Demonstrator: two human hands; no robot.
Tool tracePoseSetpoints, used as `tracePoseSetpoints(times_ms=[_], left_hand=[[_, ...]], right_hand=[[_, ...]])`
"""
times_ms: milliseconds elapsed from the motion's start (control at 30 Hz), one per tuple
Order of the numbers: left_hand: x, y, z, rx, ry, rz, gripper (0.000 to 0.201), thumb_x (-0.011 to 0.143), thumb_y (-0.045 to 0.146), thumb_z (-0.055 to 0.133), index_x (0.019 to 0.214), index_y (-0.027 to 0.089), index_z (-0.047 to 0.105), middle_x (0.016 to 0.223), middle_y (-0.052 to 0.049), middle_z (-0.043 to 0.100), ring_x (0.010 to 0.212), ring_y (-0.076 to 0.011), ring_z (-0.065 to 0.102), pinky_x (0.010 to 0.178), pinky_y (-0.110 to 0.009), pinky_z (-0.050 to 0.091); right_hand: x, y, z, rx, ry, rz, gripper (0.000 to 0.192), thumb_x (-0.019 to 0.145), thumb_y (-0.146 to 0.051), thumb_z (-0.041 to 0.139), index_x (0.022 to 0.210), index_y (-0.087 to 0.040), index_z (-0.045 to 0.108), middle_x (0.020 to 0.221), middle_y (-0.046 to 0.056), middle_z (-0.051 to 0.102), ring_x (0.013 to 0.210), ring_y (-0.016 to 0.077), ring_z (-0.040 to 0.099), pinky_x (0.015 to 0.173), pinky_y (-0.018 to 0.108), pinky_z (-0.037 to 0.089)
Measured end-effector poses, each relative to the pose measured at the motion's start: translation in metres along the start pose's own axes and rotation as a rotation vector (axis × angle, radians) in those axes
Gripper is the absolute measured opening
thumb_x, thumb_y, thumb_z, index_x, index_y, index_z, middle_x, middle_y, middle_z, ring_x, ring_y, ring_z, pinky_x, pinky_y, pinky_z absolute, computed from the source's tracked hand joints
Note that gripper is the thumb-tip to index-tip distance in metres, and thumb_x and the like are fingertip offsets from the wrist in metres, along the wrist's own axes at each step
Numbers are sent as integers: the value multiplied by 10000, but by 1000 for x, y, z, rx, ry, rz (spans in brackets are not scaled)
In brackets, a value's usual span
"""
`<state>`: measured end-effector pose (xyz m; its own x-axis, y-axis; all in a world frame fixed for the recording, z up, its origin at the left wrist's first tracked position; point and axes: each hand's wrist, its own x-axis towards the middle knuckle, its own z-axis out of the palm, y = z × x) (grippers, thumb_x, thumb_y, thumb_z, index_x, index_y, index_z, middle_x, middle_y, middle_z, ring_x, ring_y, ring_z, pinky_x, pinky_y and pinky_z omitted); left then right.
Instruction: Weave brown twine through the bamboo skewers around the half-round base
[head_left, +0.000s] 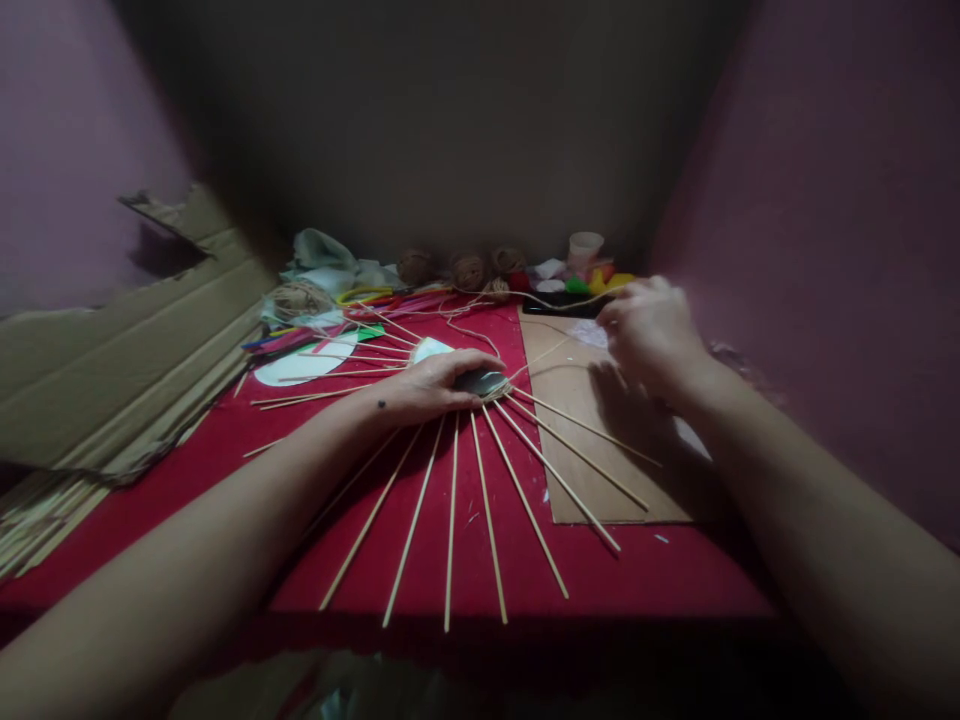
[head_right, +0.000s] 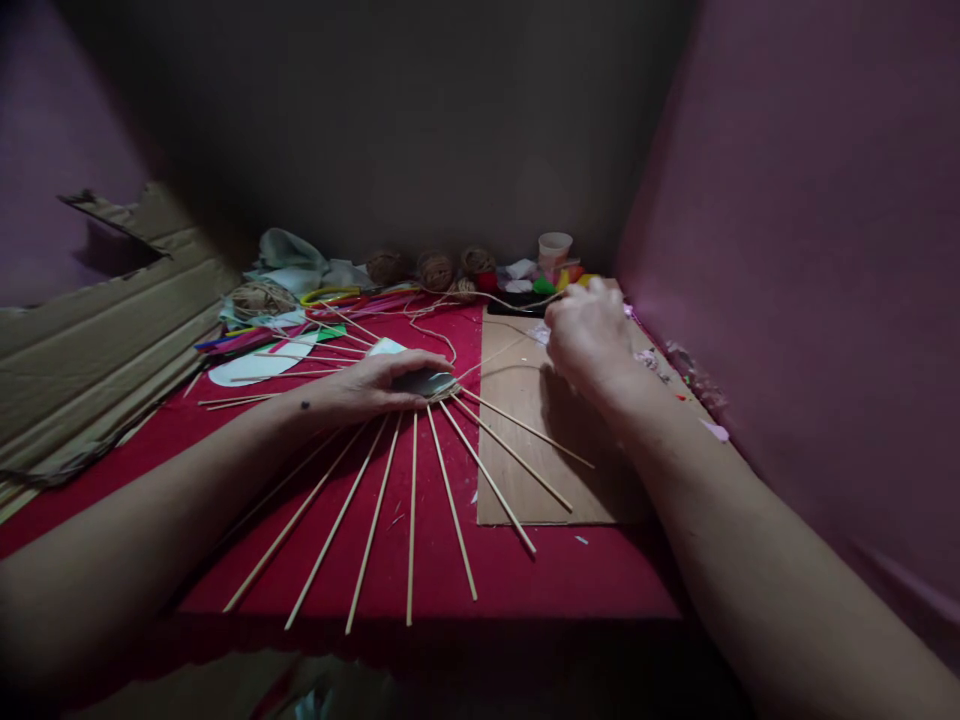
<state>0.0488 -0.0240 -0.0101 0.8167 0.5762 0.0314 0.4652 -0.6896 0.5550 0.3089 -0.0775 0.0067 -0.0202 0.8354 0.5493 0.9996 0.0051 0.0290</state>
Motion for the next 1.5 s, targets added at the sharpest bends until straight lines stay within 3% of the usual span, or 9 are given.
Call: tracePoseSetpoints(times_ms=[67, 233, 400, 567, 867, 1067, 1300, 1400, 1500], left_hand=[[0, -1, 1, 2, 5, 10, 461, 789, 271, 599, 1229, 168, 513, 1233, -91, 570, 1115, -202, 524, 950, -323, 402], [1, -6, 3, -4, 17, 64, 455, 786, 273, 591, 1221, 163, 517, 1216, -91, 577, 1107, -204, 527, 956, -334, 394], [1, -5, 2, 4, 17, 41, 432, 764, 270, 606, 1174, 155, 538, 1150, -88, 599, 1045, -207, 545, 915, -326, 407], [1, 1, 0, -65, -19, 29, 370, 771, 265, 586, 1123, 154, 570, 1107, -69, 614, 1024, -195, 555, 911, -308, 401], [3, -3, 3, -104, 6, 13, 366, 779, 298, 581, 1115, 153, 584, 1042, -47, 633, 956, -178, 572, 842, -272, 417], [6, -4, 11, -50, 102, 39, 361, 738, 292, 630, 1070, 154, 594, 1064, -69, 633, 989, -197, 569, 870, -301, 421], [8, -9, 13, -4, 109, 35, 369, 726, 276, 623, 1076, 167, 584, 1093, -76, 627, 1001, -209, 569, 874, -314, 426], [8, -8, 12, 0, 104, 46, 370, 726, 287, 619, 1071, 155, 588, 1077, -75, 629, 984, -206, 571, 870, -311, 423], [8, -6, 11, -7, 98, 32, 391, 729, 300, 616, 1085, 142, 587, 1077, -80, 627, 988, -204, 569, 862, -299, 421]], right_hand=[[-4, -11, 6, 28, -84, -101, 254, 666, -72, 579, 861, -149, 723, 948, 149, 651, 934, 312, 523, 737, 398, 399], [-15, -51, 20, 584, -218, -309, 390, 746, -51, 501, 1073, -200, 651, 1056, 66, 651, 879, 170, 581, 771, 281, 435], [-19, -64, 32, 571, -330, -229, 125, 794, -164, 542, 839, -162, 659, 805, 51, 664, 722, 154, 568, 668, 262, 406], [-15, -58, 23, 711, -411, -151, 100, 752, -124, 563, 706, -153, 647, 629, -9, 620, 603, 111, 524, 583, 216, 369], [-22, -53, 8, 633, -389, -61, 135, 716, -126, 577, 708, -181, 700, 626, -4, 651, 591, 123, 555, 584, 243, 381], [-32, -47, -18, 438, -253, -228, 141, 709, -142, 610, 658, -219, 716, 627, 20, 598, 619, 145, 512, 599, 278, 373], [-92, -51, -64, 540, -320, -389, 172, 793, -117, 528, 710, -217, 642, 611, 0, 617, 622, 145, 534, 665, 308, 398], [-122, -49, -68, 579, -232, -415, 181, 829, -103, 484, 748, -199, 615, 608, 16, 583, 625, 156, 523, 670, 334, 402], [-141, -45, -66, 577, -216, -428, 204, 832, -71, 467, 822, -199, 625, 658, 25, 597, 655, 161, 536, 784, 380, 430]])
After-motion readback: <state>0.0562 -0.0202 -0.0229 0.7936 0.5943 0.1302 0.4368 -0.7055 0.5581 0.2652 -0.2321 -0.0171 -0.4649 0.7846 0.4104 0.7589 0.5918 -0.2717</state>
